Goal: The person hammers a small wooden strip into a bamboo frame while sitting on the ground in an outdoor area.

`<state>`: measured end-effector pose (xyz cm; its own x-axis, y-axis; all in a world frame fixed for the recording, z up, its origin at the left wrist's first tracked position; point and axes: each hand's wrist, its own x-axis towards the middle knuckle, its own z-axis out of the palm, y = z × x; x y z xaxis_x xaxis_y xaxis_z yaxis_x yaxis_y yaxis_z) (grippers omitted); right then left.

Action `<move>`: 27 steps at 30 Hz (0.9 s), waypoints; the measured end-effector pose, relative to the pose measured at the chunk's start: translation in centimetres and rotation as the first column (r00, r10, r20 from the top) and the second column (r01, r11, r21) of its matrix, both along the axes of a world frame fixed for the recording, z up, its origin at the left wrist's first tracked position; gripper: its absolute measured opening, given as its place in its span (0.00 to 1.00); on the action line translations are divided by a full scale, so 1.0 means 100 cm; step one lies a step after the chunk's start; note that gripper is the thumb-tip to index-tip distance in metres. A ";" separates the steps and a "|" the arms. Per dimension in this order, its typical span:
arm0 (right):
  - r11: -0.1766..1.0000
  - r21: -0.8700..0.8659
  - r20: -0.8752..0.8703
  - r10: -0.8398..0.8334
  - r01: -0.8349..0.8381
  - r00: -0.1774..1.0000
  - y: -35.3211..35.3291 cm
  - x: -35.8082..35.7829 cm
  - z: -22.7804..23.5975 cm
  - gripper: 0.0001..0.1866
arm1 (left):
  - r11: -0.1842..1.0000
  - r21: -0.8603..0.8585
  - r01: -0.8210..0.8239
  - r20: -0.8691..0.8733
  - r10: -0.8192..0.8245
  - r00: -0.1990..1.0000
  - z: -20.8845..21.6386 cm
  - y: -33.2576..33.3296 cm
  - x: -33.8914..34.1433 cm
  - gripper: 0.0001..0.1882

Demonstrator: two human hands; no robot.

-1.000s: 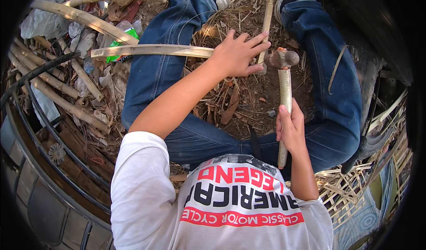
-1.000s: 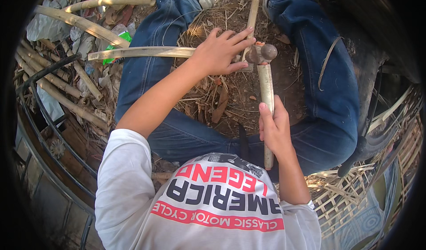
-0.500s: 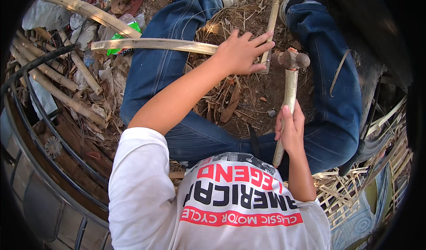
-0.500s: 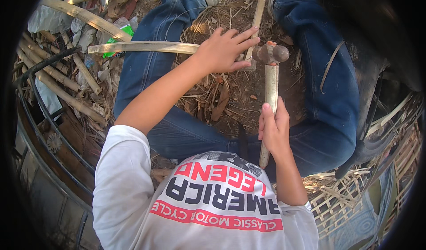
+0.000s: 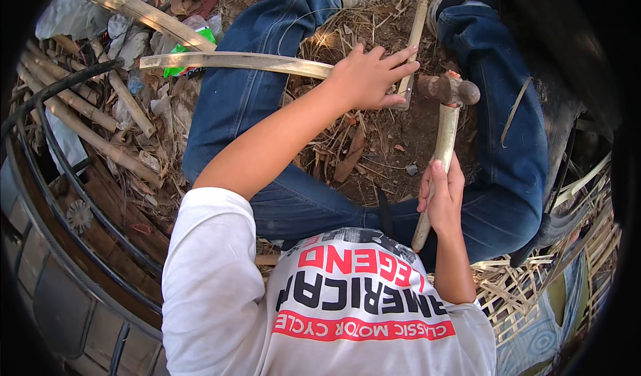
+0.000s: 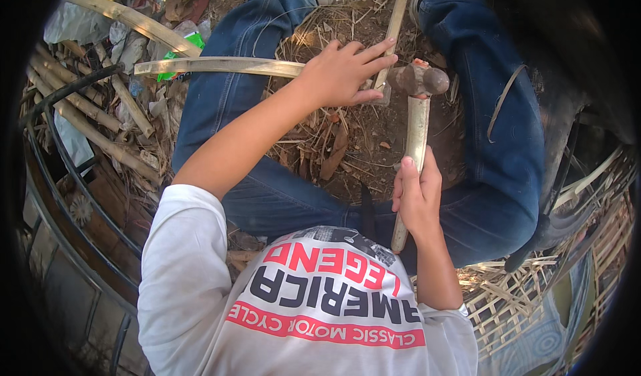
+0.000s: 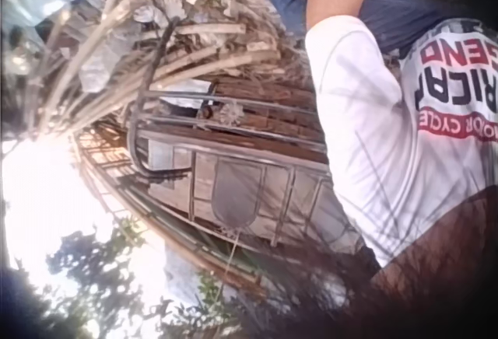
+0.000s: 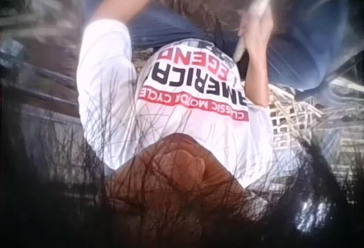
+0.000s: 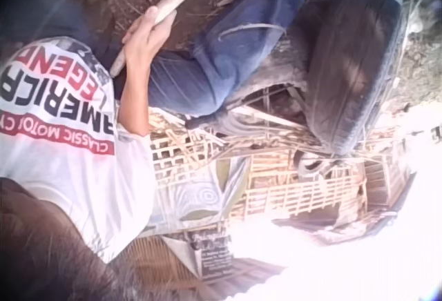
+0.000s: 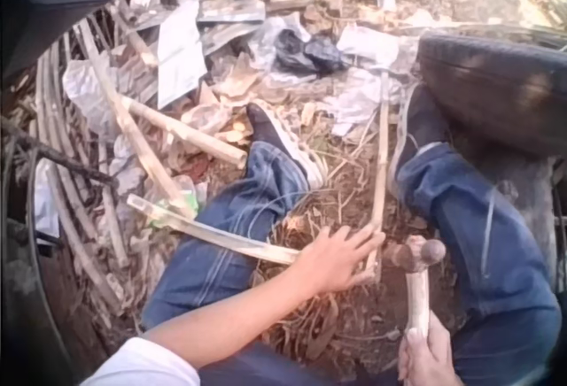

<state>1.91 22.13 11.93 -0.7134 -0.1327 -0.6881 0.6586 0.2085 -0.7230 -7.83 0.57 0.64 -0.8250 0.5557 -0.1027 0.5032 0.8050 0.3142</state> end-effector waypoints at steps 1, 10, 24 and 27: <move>1.000 0.012 -0.024 0.015 -0.015 1.000 0.001 -0.001 -0.002 0.13 | 1.000 0.008 0.003 -0.032 -0.003 0.999 -0.002 0.001 -0.001 0.36; 0.997 0.039 -0.038 0.061 -0.060 0.997 0.001 -0.010 0.001 0.12 | 1.000 -0.008 0.019 -0.060 -0.019 0.998 -0.001 0.001 -0.003 0.37; 0.990 0.037 0.095 0.128 -0.132 0.987 0.010 -0.032 0.019 0.16 | 1.000 -0.016 0.013 0.004 -0.013 1.000 -0.003 0.000 0.000 0.37; 0.970 0.056 0.092 0.231 -0.237 0.969 0.010 -0.038 0.010 0.17 | 0.999 -0.023 0.034 0.004 -0.034 0.999 0.001 -0.001 -0.004 0.35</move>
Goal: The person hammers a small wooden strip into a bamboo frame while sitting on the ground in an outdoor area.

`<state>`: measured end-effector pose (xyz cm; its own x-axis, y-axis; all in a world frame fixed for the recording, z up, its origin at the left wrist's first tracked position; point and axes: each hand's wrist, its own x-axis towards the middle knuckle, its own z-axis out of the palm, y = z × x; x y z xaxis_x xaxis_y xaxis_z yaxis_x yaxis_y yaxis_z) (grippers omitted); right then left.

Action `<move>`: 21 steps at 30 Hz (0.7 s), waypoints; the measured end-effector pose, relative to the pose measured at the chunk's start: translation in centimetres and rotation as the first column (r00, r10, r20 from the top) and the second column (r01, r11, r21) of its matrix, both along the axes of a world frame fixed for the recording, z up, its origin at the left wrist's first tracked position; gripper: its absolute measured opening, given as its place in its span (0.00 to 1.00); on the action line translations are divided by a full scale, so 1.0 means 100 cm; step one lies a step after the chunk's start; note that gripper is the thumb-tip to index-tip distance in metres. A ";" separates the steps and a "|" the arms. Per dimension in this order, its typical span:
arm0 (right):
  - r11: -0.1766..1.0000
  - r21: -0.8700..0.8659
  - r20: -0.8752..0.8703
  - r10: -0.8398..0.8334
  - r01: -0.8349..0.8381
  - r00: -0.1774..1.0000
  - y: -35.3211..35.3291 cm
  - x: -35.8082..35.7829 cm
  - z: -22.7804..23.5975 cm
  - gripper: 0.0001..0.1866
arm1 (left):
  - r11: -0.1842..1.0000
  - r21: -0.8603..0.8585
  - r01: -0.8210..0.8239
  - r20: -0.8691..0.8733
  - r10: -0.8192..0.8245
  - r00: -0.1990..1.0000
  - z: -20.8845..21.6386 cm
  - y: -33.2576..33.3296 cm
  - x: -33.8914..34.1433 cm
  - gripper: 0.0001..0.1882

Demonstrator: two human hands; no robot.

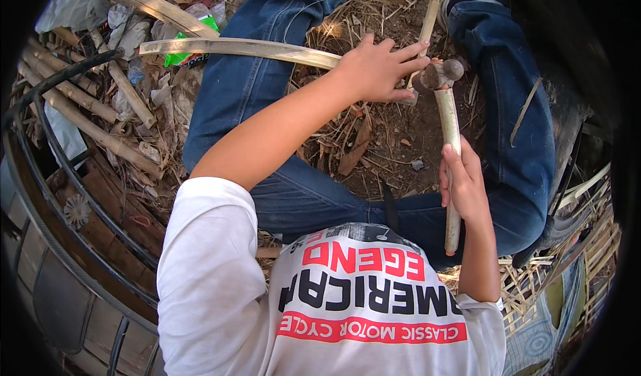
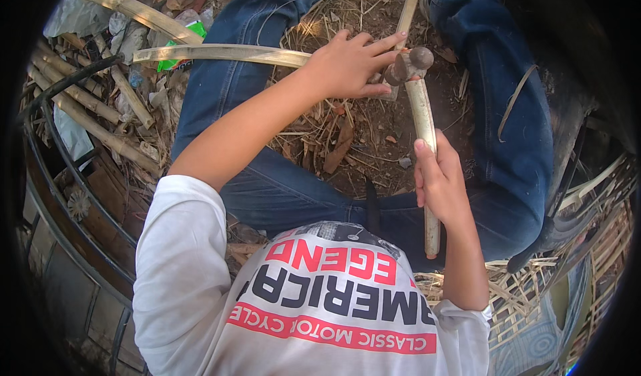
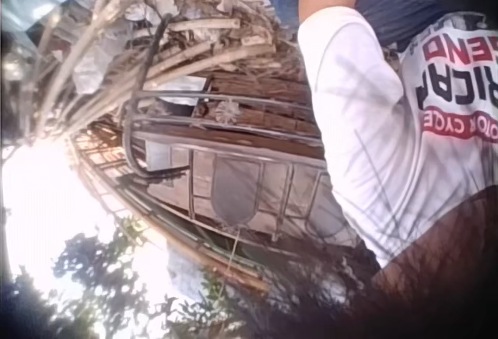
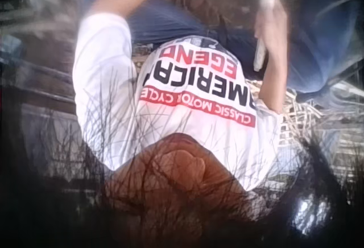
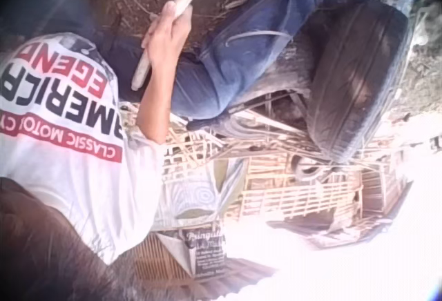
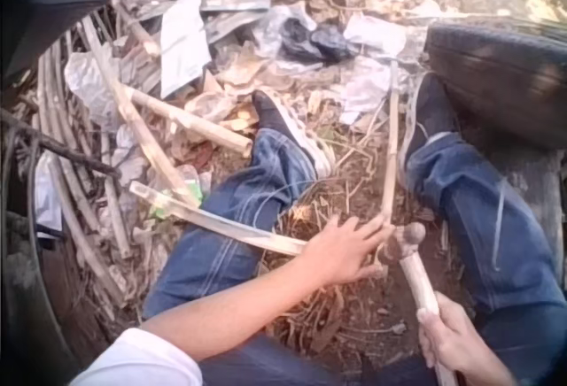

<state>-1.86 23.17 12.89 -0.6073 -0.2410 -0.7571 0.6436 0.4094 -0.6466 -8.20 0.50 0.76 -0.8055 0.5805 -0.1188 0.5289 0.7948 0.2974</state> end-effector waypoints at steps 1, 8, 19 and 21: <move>1.000 -0.001 -0.007 0.000 0.000 1.000 0.001 -0.001 0.002 0.17 | 1.000 -0.001 0.000 -0.007 0.000 1.000 0.001 -0.001 0.000 0.35; 0.998 -0.012 -0.011 -0.066 0.066 0.998 0.000 0.005 0.006 0.18 | 1.000 0.011 -0.002 -0.040 0.002 0.999 -0.004 -0.001 0.006 0.36; 0.993 -0.038 0.036 -0.114 0.116 0.993 0.003 0.008 0.007 0.17 | 0.999 -0.034 -0.010 -0.008 0.010 1.000 -0.003 0.001 0.006 0.37; 0.980 -0.084 -0.009 -0.182 0.181 0.983 0.004 0.011 0.003 0.17 | 0.999 -0.034 -0.017 -0.090 0.014 0.996 -0.007 0.002 0.004 0.37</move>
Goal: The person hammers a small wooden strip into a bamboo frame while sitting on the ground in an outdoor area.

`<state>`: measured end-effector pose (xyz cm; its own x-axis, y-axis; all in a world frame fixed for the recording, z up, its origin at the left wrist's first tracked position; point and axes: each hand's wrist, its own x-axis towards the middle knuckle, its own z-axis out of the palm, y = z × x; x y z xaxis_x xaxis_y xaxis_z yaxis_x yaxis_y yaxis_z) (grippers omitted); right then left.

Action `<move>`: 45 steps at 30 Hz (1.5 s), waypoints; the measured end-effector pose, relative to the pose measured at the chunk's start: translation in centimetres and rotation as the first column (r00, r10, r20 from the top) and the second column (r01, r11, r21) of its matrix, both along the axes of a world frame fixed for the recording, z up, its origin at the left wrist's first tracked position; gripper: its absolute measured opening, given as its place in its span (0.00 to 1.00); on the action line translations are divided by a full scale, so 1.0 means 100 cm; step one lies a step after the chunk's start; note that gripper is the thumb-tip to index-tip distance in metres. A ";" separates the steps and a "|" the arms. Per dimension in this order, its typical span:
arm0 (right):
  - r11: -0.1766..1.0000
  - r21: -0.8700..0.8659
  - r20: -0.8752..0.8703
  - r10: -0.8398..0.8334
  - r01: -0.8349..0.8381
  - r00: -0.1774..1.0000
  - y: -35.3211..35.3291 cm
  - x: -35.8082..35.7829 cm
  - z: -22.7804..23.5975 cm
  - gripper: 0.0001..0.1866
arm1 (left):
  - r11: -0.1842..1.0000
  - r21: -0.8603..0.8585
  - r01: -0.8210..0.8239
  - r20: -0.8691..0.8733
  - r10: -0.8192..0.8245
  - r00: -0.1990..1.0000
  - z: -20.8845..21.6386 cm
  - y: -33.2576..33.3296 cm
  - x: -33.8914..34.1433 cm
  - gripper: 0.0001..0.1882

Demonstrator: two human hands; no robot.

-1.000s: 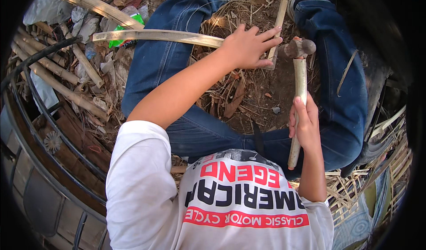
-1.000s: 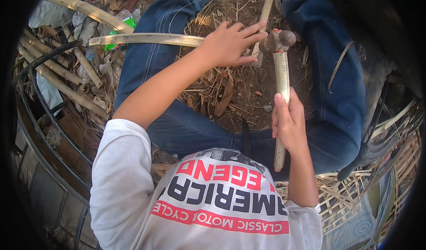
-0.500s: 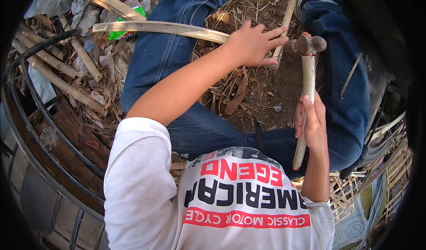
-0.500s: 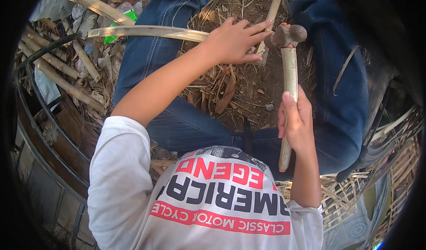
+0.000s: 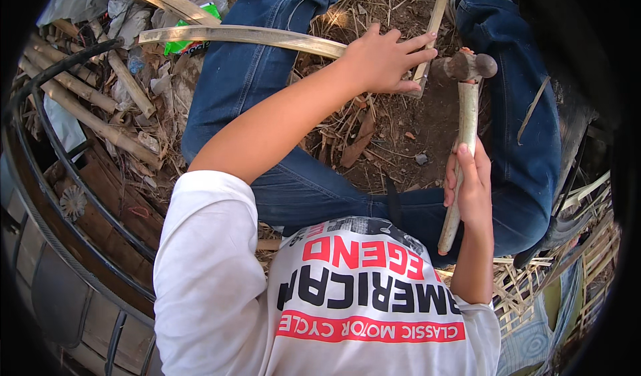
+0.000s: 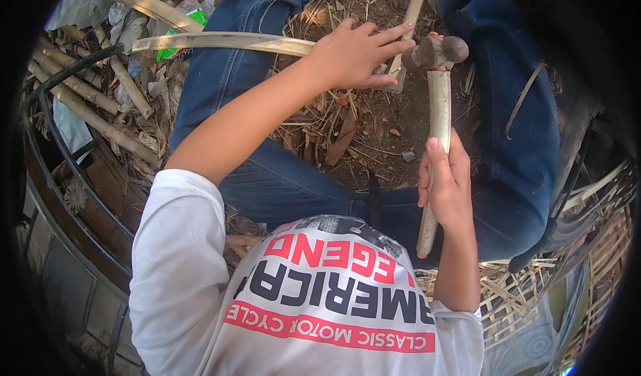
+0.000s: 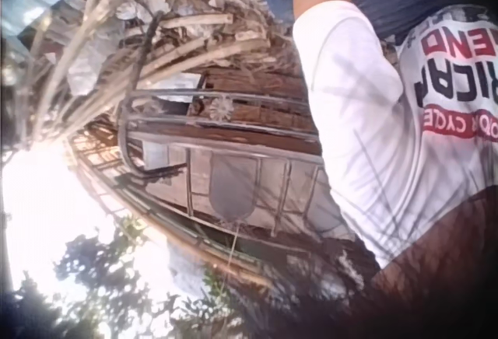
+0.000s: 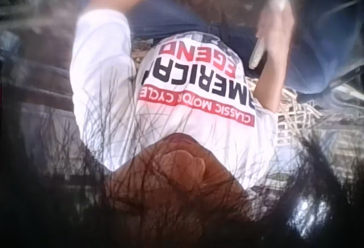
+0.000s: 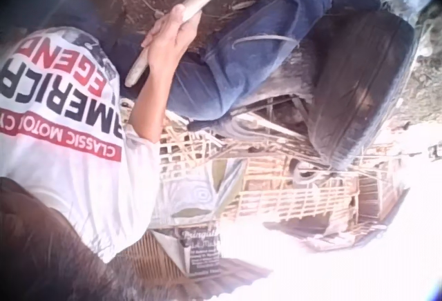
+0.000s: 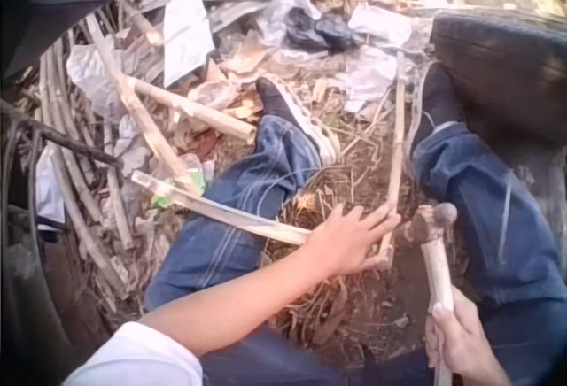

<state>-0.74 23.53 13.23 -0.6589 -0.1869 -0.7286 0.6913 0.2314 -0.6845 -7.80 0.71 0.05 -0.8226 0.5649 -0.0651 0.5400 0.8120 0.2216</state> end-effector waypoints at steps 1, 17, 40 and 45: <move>0.998 0.038 0.017 0.059 -0.059 0.998 -0.001 0.000 -0.004 0.17 | 1.000 0.003 0.009 0.025 -0.009 1.000 0.001 0.000 -0.001 0.37; 0.982 0.108 0.074 0.144 -0.152 0.987 -0.002 -0.007 0.004 0.18 | 1.000 0.024 0.012 0.000 -0.012 1.000 -0.001 0.000 0.000 0.36; 0.991 0.096 -0.036 0.095 -0.091 0.995 0.000 -0.017 0.020 0.17 | 0.998 0.051 0.019 0.005 -0.020 1.000 -0.003 -0.002 0.002 0.35; 0.994 0.101 -0.075 -0.038 0.046 0.996 -0.011 -0.005 -0.013 0.11 | 0.999 0.033 0.028 -0.019 -0.028 0.999 -0.002 -0.004 0.002 0.39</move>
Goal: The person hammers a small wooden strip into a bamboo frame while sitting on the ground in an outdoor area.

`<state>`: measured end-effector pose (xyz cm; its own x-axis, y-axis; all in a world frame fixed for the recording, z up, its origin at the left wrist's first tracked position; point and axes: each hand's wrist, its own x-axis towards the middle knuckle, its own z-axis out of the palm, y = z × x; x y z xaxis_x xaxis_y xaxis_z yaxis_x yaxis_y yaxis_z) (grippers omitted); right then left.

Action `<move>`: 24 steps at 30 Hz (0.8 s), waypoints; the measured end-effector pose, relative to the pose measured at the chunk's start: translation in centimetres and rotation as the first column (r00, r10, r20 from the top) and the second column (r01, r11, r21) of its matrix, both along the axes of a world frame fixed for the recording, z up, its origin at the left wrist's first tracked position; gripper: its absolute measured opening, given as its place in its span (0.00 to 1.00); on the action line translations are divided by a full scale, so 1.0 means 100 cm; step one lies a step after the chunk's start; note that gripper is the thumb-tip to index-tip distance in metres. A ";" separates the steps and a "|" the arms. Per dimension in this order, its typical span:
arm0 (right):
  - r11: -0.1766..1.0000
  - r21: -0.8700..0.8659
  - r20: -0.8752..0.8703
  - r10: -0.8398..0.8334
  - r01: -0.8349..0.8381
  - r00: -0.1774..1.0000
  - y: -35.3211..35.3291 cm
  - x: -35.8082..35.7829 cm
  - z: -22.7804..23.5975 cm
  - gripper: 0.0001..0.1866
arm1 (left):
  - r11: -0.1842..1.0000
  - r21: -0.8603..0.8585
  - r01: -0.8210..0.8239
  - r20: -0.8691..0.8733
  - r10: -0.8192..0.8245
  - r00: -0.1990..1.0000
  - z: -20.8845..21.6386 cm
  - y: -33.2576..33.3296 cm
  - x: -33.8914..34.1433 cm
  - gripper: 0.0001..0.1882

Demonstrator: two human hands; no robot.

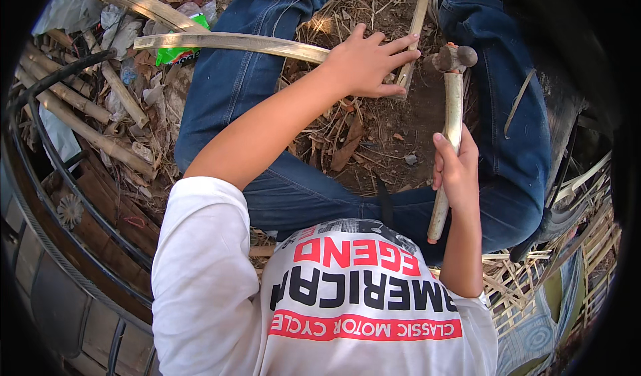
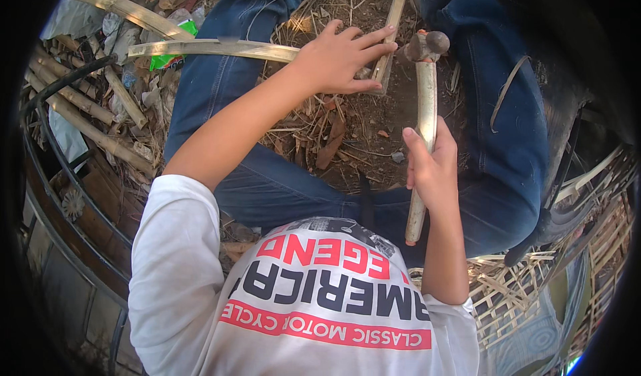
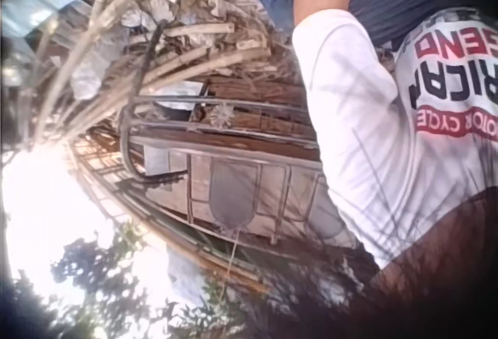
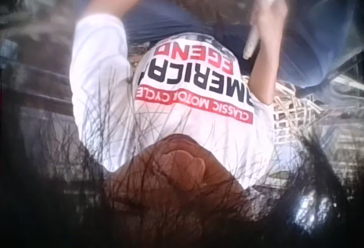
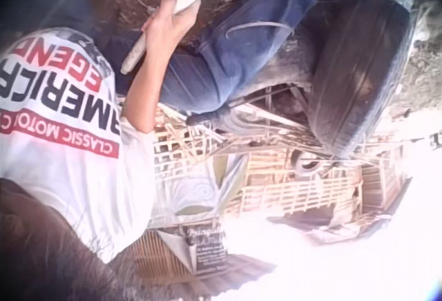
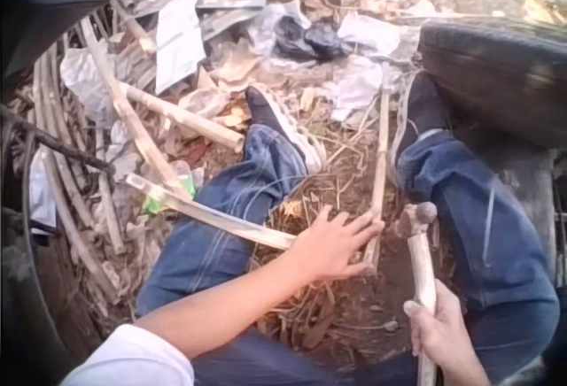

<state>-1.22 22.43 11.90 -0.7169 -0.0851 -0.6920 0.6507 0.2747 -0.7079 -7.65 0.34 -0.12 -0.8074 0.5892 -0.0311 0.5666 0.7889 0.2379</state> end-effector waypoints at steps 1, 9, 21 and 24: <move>0.999 0.005 -0.039 -0.034 0.034 0.999 -0.003 0.000 -0.008 0.10 | 1.000 -0.002 0.001 0.000 -0.001 1.000 0.001 0.000 -0.002 0.40; 0.915 0.401 -0.174 0.127 -0.048 0.976 0.011 0.001 -0.076 0.13 | 0.996 0.080 0.032 0.106 -0.040 0.994 0.010 -0.001 -0.007 0.38; 0.681 0.731 -0.394 0.378 0.037 0.838 -0.009 0.002 -0.097 0.25 | 0.992 0.123 -0.001 0.134 -0.016 0.991 0.017 0.002 -0.007 0.31; 0.830 0.554 -0.644 0.383 0.058 0.662 -0.019 -0.014 -0.078 0.23 | 0.994 0.109 -0.007 0.142 -0.008 0.990 0.017 0.000 -0.008 0.31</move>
